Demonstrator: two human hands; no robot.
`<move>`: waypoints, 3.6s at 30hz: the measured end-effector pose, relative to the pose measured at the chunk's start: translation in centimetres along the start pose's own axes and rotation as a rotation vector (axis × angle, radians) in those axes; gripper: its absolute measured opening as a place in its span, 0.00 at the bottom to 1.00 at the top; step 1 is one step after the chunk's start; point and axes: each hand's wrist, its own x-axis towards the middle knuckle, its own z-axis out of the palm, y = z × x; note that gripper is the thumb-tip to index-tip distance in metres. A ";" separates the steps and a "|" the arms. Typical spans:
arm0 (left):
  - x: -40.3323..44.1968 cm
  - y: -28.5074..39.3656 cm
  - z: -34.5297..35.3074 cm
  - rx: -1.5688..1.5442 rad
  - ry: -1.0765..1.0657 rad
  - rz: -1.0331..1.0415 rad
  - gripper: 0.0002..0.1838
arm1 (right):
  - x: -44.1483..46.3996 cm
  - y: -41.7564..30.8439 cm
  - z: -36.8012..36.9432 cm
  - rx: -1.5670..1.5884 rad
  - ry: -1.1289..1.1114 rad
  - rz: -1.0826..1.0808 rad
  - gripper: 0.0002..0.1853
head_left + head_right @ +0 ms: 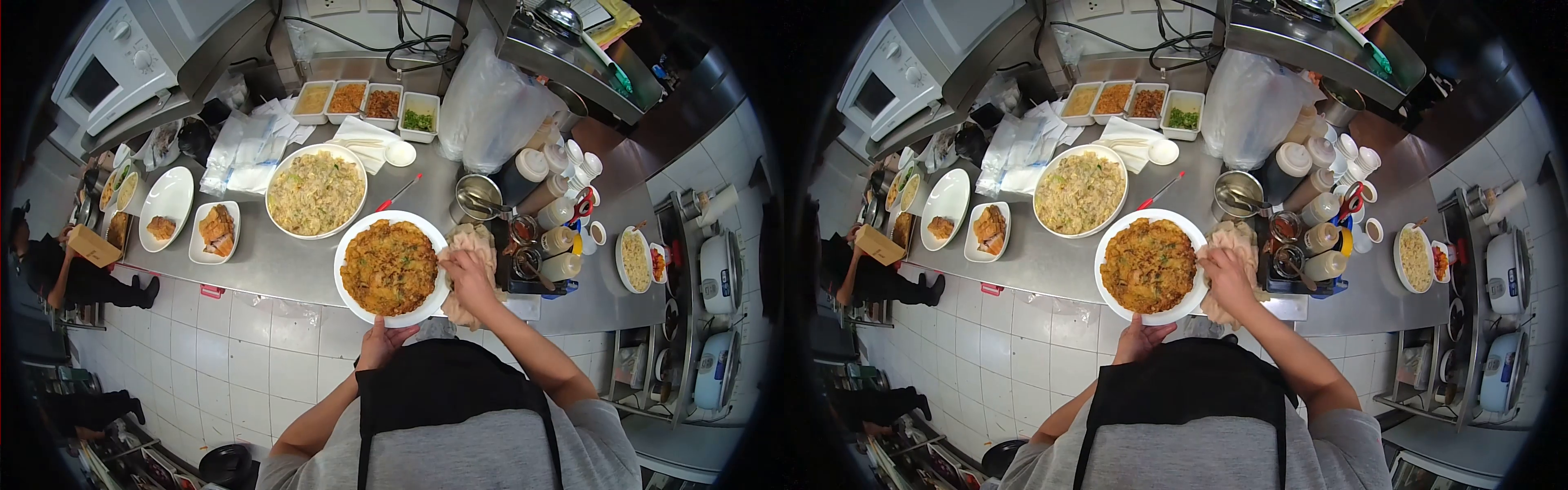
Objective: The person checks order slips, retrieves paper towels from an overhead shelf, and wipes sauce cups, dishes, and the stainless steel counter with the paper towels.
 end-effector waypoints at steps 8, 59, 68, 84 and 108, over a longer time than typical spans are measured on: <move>2.9 -1.8 -0.1 -0.043 -0.094 -0.009 0.32 | -3.5 -2.6 -0.4 0.108 0.017 0.007 0.18; 11.8 -3.6 13.7 1.813 -0.521 1.191 0.13 | -8.6 -1.1 1.3 1.077 -0.510 0.554 0.14; 1.1 6.0 11.3 1.302 -0.952 0.268 0.25 | -5.4 -2.6 5.2 1.244 0.040 0.606 0.11; -4.5 9.7 -8.4 1.582 -0.361 0.680 0.19 | -1.6 -4.7 4.9 1.868 0.263 0.827 0.27; 10.1 11.2 -4.9 0.306 0.076 0.750 0.34 | -13.7 -1.3 -25.1 1.601 0.960 0.350 0.29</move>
